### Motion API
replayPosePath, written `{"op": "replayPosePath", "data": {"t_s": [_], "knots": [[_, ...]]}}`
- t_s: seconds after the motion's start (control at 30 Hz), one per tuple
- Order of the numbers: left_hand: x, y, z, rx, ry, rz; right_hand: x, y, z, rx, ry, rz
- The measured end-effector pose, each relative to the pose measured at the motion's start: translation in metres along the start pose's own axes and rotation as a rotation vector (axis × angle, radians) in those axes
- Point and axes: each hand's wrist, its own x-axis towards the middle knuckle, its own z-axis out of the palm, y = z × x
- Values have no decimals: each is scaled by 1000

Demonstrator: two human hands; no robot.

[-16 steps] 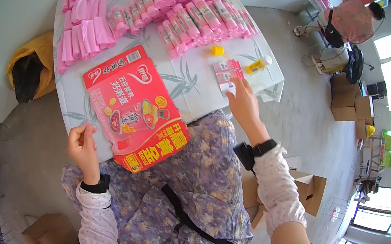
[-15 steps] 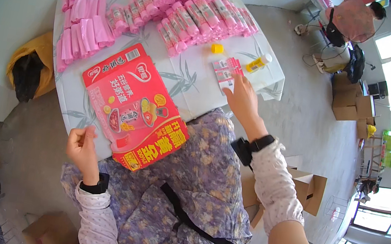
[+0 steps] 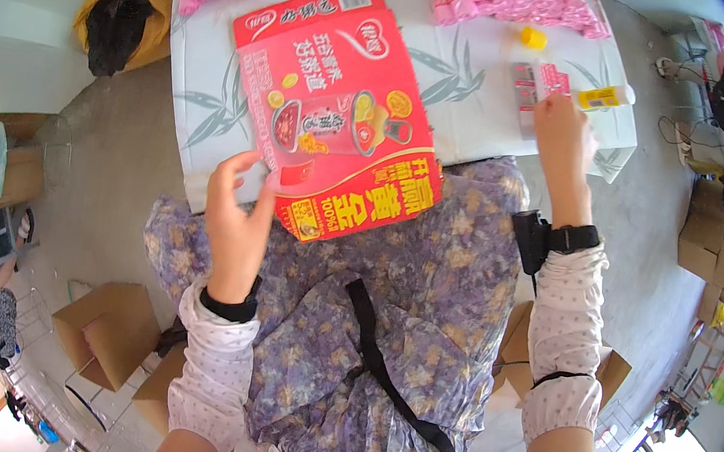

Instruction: Apply labels to products and package them.

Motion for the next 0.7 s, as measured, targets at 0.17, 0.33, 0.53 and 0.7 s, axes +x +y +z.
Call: {"op": "replayPosePath", "data": {"t_s": [0.17, 0.33, 0.53, 0.7], "knots": [[1, 16, 23, 57, -122, 203, -7, 17, -19, -27, 60, -2], [-2, 18, 21, 226, -231, 191, -31, 6, -46, 222, 249, 4], [5, 22, 23, 318, -289, 186, -57, -9, -53, 754, 202, -64], [13, 23, 23, 358, -313, 187, -79, -38, -57, 844, 141, -52]]}}
